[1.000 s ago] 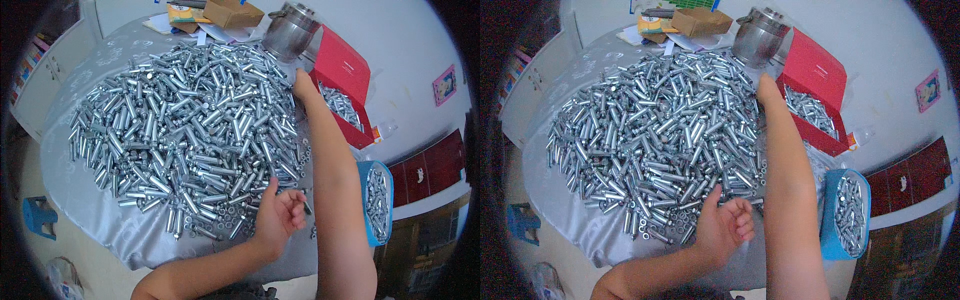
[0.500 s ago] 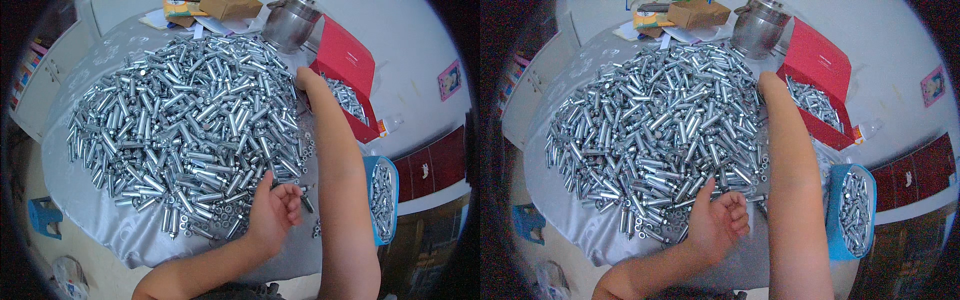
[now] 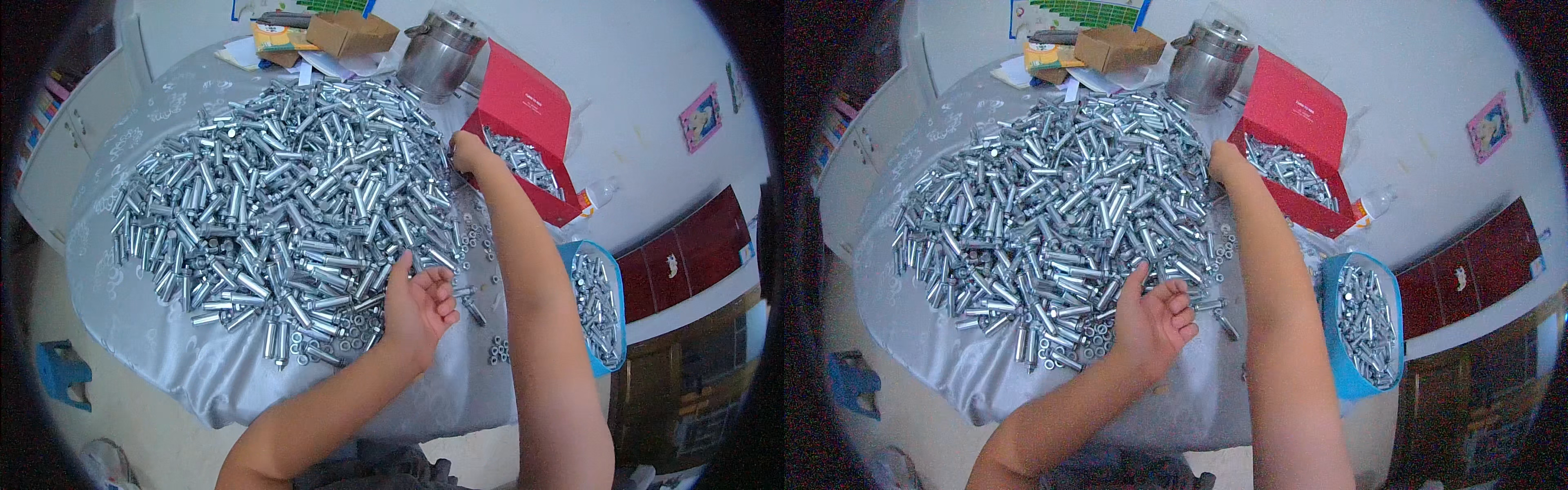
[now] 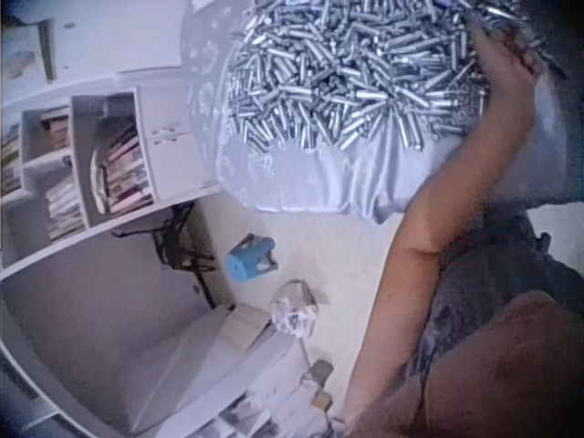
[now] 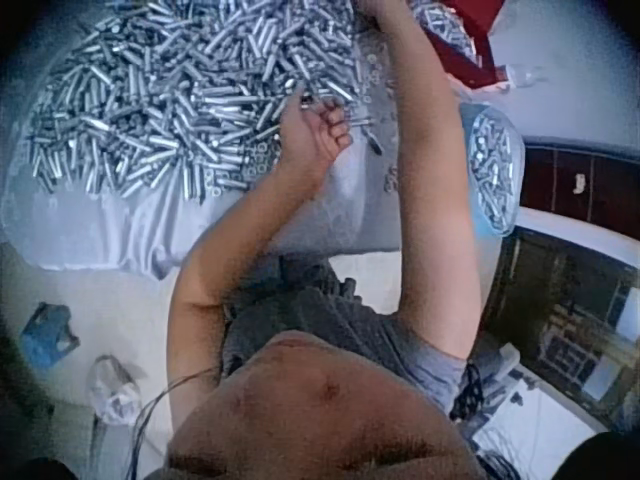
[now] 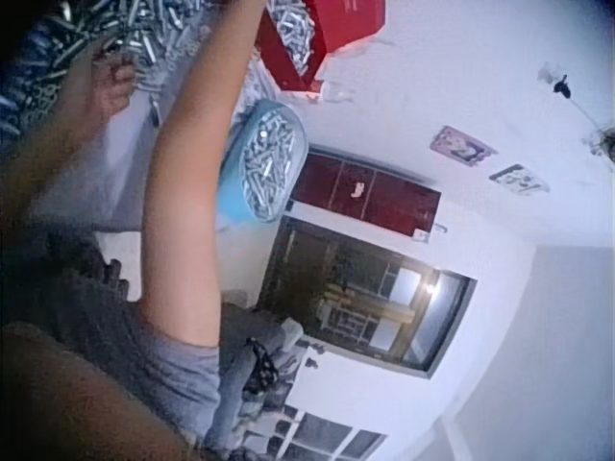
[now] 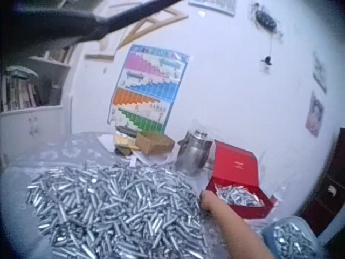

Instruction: The person sits at a table covered with a large pile of metal bolts and washers. They repeatedly pick up a bolt and a washer, thread the washer onto the bolt, and place the assembled unit into a blue plastic bin. The person continues this repetitive assembly process throughout the clip.

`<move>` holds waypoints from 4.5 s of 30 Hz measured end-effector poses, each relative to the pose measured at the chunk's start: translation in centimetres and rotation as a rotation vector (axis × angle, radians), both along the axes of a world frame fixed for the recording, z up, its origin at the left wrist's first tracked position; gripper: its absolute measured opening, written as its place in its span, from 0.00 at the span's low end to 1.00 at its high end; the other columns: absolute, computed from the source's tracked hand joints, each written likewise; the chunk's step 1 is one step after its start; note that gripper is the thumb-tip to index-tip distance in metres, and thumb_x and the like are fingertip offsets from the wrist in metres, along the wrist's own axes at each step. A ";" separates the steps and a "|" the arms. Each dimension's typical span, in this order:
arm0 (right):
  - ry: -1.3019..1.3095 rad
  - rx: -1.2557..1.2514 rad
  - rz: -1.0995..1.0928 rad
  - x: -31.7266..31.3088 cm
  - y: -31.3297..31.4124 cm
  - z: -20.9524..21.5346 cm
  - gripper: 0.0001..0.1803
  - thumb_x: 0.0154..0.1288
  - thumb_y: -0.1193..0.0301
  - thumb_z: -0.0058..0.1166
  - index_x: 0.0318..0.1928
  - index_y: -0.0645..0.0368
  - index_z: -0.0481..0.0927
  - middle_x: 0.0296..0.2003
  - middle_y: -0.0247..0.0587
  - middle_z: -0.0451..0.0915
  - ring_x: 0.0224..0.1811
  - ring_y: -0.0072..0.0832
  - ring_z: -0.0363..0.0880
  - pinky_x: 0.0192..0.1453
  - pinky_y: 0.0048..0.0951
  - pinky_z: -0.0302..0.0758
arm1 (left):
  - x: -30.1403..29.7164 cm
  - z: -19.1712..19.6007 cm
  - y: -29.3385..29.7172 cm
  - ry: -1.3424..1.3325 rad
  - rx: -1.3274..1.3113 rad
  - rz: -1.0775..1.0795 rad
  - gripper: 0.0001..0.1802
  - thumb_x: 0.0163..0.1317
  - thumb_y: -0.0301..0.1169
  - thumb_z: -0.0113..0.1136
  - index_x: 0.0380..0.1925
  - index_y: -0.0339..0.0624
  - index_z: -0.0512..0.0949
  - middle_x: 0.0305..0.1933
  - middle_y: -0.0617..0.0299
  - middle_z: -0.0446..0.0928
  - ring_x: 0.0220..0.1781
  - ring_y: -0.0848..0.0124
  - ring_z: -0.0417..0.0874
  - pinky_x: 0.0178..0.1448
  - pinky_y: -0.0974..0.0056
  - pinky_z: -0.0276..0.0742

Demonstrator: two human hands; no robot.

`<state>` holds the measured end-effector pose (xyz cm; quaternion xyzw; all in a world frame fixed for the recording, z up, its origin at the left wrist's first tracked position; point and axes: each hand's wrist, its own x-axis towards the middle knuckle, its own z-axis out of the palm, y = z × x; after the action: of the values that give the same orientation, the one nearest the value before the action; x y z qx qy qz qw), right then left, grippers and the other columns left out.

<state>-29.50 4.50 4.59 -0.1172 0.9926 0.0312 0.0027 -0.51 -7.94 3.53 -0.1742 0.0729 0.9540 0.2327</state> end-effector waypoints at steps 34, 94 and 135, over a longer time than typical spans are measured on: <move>-0.060 -1.583 0.167 29.2 1.1 0.1 0.15 0.55 0.80 0.51 0.44 0.65 0.68 0.36 0.41 0.76 0.34 0.19 0.74 0.39 0.20 0.71 | 0.2 1.3 0.8 0.613 -0.712 0.319 0.15 0.54 0.28 0.58 0.41 0.31 0.74 0.31 0.62 0.76 0.29 0.81 0.73 0.35 0.77 0.70; 0.186 -1.325 0.375 28.7 3.9 -0.5 0.11 0.50 0.79 0.55 0.37 0.63 0.73 0.31 0.41 0.78 0.36 0.26 0.78 0.40 0.23 0.73 | -0.1 0.5 0.6 0.776 -1.289 0.148 0.14 0.54 0.35 0.58 0.35 0.35 0.78 0.29 0.63 0.77 0.27 0.80 0.74 0.35 0.76 0.72; 0.181 -0.680 0.585 28.5 4.4 -1.5 0.12 0.44 0.70 0.59 0.34 0.55 0.78 0.32 0.41 0.73 0.39 0.38 0.71 0.43 0.35 0.69 | -1.3 1.1 -1.3 0.268 -0.344 -0.002 0.09 0.60 0.36 0.50 0.32 0.41 0.71 0.11 0.74 0.49 0.12 0.83 0.50 0.17 0.75 0.47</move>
<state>-0.97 8.91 3.09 -0.3835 0.8680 -0.2870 -0.1314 -1.84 -9.20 4.63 -0.0828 0.2650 0.9420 0.1885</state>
